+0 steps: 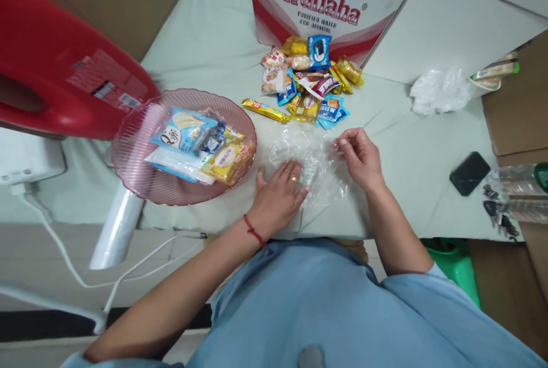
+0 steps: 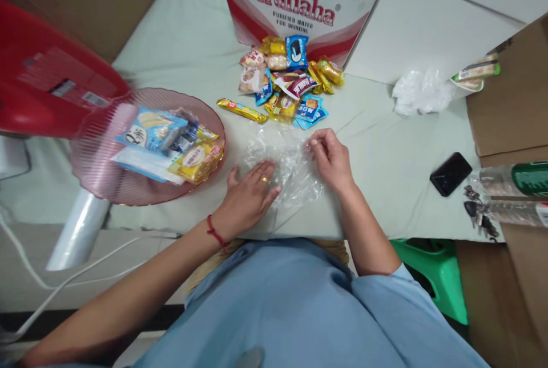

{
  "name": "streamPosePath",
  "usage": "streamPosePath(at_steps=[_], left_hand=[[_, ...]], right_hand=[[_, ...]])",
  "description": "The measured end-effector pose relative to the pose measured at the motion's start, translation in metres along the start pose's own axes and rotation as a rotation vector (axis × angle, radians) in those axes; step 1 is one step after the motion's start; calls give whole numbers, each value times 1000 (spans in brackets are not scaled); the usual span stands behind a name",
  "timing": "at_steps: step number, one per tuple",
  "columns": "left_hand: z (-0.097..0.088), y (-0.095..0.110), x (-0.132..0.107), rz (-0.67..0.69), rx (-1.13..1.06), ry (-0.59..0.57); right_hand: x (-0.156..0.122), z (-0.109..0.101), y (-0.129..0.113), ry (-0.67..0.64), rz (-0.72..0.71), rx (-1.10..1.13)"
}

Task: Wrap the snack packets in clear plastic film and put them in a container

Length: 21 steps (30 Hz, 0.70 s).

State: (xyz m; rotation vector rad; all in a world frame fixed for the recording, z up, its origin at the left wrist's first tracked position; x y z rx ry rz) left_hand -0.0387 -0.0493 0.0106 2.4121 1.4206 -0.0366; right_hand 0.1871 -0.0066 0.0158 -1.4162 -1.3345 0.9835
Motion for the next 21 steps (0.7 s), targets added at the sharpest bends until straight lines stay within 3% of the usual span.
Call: streamPosePath(at_steps=[6,9,12,15,18,19,21], left_hand=[[16,3,5,-102,-64,110],[19,0,5,-115,-150,142],[16,-9,5,-133,-263,187],[13,-19,7,-150,-348,191],[12,-24,10,-139,-353,158],[12,-24,10,-127,-341,146],[11,-22,10,-106,-317,127]], right_hand=[[-17,-48,23,271,129,-223],[-27,-63,39,290,224,-215],[-33,-73,51,274,232,-264],[-39,-79,45,305,157,-422],[-47,-72,14,389,-62,-577],[-50,-64,2,364,-142,-583],[-54,-39,-16,168,-264,-535]])
Point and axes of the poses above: each hand's wrist, its own x-axis towards the middle knuckle, its own z-axis out of the palm, y = z × x, the point moved 2 cm from there along x, towards the middle knuckle, and after that the axes turned 10 degrees about x, right-handed, at the moved point
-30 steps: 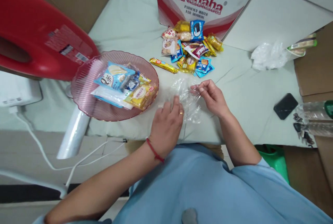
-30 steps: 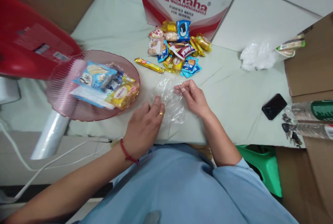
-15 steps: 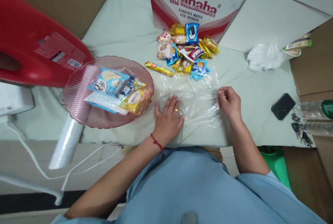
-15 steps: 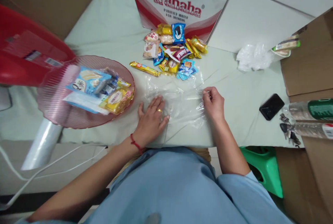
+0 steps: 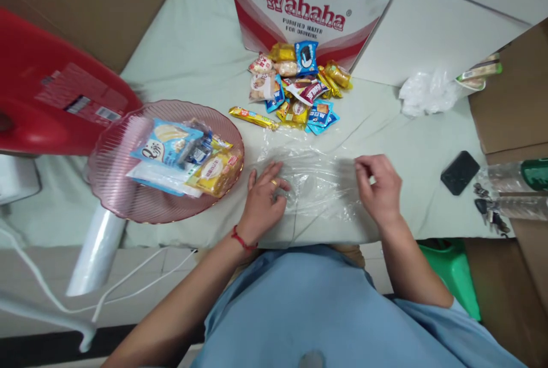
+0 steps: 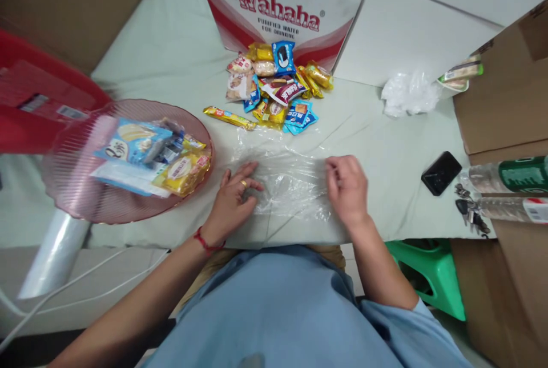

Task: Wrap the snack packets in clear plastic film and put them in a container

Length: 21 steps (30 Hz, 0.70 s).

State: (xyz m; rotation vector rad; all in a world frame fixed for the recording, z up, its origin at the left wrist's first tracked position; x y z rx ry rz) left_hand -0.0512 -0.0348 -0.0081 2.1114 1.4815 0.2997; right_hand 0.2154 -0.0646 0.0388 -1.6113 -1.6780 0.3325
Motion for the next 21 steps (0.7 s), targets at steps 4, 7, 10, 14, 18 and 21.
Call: streamPosePath(at_steps=[4,7,10,14,18,21], left_hand=[[2,4,-9,33,53,2],[5,1,-21,58,129,11],[7,-10,-34,98,126,4],[-5,-14,-47,143,24,143],[-33,17,-52,190,75,425],[-40,49,-36,318,115,380]], right_hand=[[-5,48,-23,-421,-171,54],[-5,71,3,-395,-84,-66],[-4,70,33,-292,-40,-80],[1,49,39,-192,-107,-11],[-1,43,9,-169,-177,23],[-16,63,-20,-352,-284,124]])
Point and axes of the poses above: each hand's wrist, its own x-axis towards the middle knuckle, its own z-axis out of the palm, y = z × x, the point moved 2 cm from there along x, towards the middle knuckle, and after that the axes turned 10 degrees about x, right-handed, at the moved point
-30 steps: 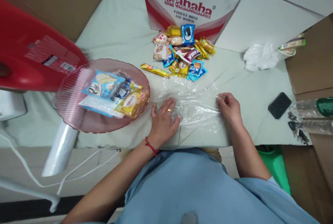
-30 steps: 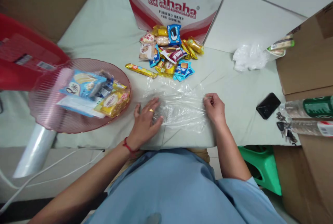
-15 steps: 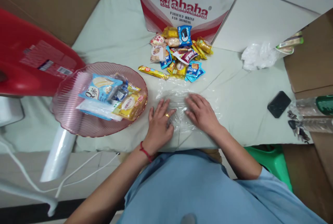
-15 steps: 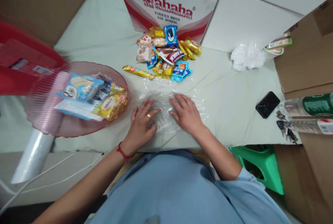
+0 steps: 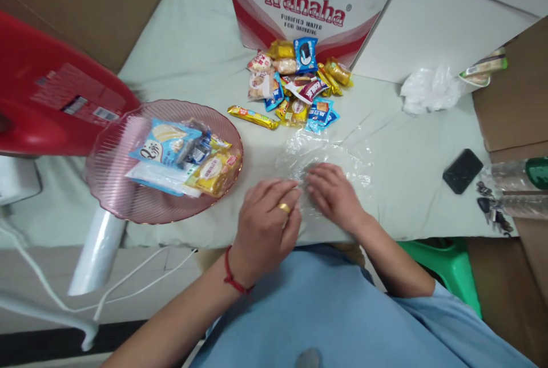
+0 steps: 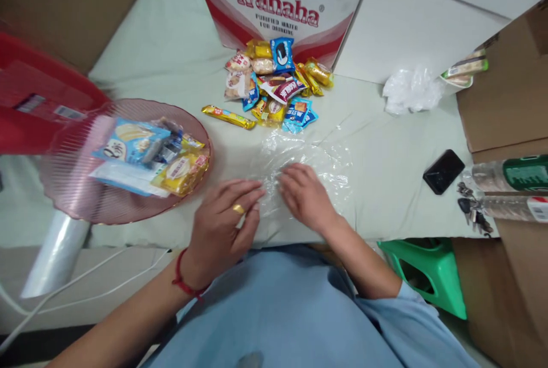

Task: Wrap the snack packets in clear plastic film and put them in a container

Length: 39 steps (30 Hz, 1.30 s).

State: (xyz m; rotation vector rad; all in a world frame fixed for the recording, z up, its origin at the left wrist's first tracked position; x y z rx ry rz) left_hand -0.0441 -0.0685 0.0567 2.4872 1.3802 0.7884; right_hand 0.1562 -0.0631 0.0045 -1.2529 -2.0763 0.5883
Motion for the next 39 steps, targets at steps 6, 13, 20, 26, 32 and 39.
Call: streamPosePath(at_steps=[6,13,20,26,32,39], left_hand=[[67,-16,45,-1,149,-318],[100,-44,30,4,202,-270],[91,-62,50,-71,165,-239],[55,-33,24,-28,152,-147],[58,-41,-23,-91,216,-256],[63,-59,8,-108,160,-343]], right_hand=[[-14,32,-24,-258,-117,159],[1,-16,32,-30,199,-238],[-30,-47,97,75,459,-386],[-40,-47,58,140,331,-347],[-81,-29,36,-108,310,-401],[-83,-74,56,94,334,-324]])
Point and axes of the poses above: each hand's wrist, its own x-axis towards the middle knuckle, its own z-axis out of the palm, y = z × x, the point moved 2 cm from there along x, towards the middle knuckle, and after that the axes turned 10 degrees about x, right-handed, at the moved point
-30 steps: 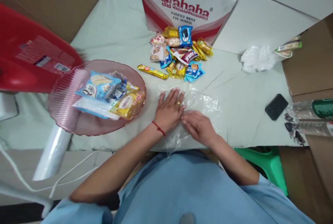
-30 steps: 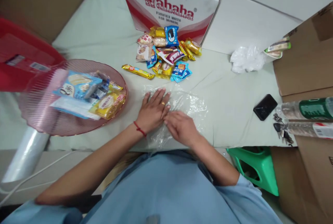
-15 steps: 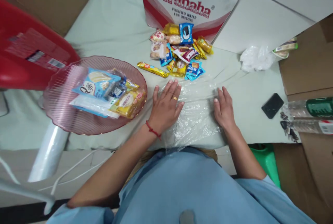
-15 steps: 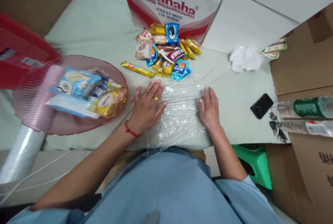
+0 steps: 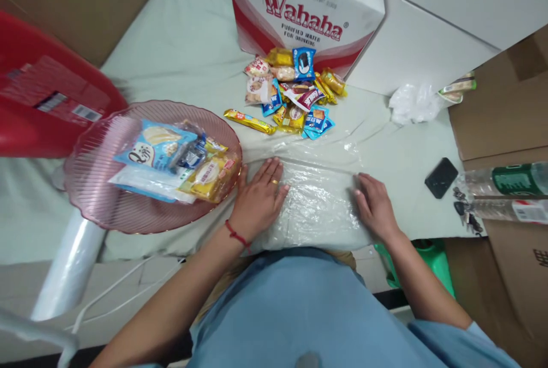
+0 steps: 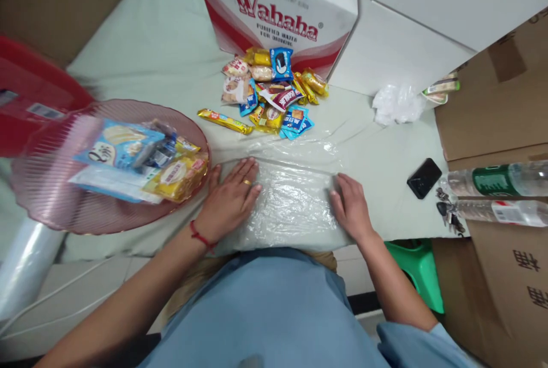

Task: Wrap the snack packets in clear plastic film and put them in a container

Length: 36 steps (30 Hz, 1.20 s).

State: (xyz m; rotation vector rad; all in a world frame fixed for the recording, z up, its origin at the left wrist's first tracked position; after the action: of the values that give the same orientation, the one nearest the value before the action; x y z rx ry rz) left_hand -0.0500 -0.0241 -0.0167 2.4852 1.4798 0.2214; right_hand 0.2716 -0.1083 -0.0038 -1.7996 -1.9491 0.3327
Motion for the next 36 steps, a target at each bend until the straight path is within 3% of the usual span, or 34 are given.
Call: streamPosePath(at_steps=[4,9,12,14,18,20,23,25,27,29,32,36], left_hand=[[-14,10,-4,-10,-13,128],[-1,11,-22,-55,50,117],[9,7,-24,-83,89,74],[12,5,-23,-80,96,69],[12,5,-22,-65,93,68],[13,6,-22,-63,89,66],[14,6,-22,-69,83,62],[14,6,-22,-69,80,57],[14,6,-22,-62,79,56],[13,6,-22,-56,75,61],[13,6,-22,-58,59,65],[12,7,-22,-65,36,65]], right_hand=[[88,-7,-18,82,-110,-15],[217,32,-47,47,-294,-53],[264,53,-52,-18,-363,-53],[276,50,-51,-29,-390,-29],[260,3,-47,6,-377,96],[238,-23,-48,-86,-316,204],[200,-38,-56,-505,-224,388],[176,-29,-66,-806,-222,454],[162,-10,-74,-911,-242,443],[157,11,-78,-783,-243,375],[156,24,-74,-464,-207,326],[134,-5,-58,-144,-64,399]])
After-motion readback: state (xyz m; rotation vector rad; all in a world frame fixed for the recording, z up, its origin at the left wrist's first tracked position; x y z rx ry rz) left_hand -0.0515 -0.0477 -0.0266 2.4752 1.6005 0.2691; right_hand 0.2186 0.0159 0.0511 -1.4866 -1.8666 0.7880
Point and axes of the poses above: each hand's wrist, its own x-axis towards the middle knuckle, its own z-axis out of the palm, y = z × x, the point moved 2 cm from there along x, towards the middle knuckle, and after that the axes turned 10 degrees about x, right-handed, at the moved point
